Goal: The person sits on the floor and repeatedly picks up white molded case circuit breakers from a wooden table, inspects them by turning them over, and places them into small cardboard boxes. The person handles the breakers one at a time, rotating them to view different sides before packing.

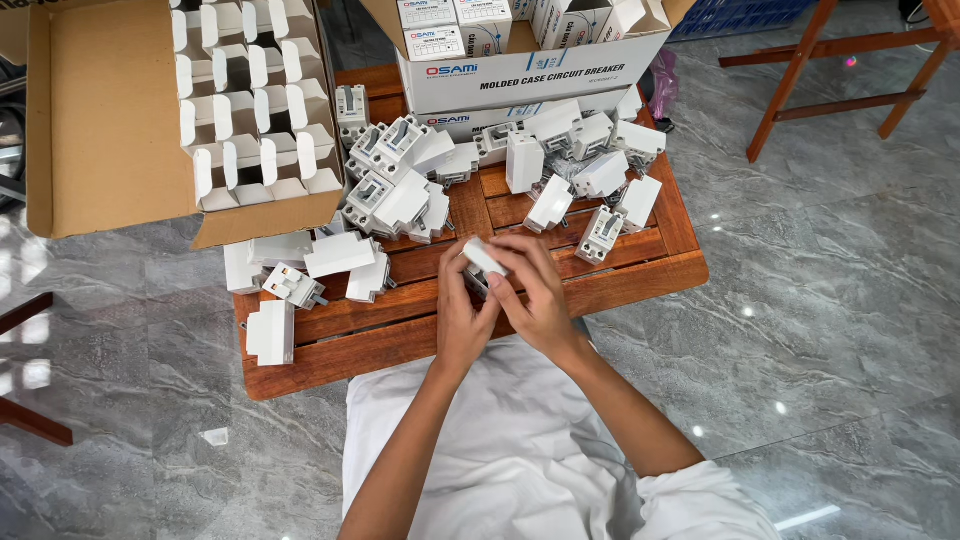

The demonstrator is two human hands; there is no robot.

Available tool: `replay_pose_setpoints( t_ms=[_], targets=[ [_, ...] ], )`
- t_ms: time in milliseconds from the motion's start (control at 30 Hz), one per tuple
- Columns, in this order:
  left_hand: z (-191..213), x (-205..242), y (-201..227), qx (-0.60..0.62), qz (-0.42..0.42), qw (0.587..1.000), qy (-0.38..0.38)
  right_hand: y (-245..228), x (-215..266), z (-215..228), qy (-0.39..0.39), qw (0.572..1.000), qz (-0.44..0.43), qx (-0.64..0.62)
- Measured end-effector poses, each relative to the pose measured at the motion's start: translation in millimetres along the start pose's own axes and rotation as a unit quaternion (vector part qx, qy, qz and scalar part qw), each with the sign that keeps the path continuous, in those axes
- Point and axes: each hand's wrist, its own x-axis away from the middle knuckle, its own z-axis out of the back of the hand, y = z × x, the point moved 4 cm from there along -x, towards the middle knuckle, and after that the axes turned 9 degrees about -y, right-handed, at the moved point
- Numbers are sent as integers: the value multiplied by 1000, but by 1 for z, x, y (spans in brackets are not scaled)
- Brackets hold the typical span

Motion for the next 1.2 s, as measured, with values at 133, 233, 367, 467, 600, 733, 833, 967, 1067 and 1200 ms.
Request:
replay_pose_setpoints(
  t_ms=[133,233,367,467,600,733,833,967,1067,1200],
  targets=[
    [-1,4,-10,23,23,999,12,2,1,-7,2,1000,12,11],
    [-1,4,-11,21,27,999,14,3,2,-6,14,1000,16,18],
    [-2,2,-15,8,14,1000,12,1,0,-9,30,997,44,64],
    [-4,2,-18,-5,8,1000,10,1,2,-12,36,994,55,88],
    [-3,0,-12,-9,14,1000,2,4,1,-13,47,991,45,119],
    [-4,2,-22,-10,2,1000,9,5,2,-15,53,988,57,131],
    [-6,4,-29,-15,3,1000,13,6,5,-15,44,988,76,128],
    [-5,4,-26,-17,1,1000,18,6,3,-13,41,989,74,121],
    [-9,7,-40,-23,-9,999,20,3,1,-14,33,987,80,135],
    [-5,8,-36,-26,-16,999,19,6,7,-24,13,986,101,133]
  ],
)
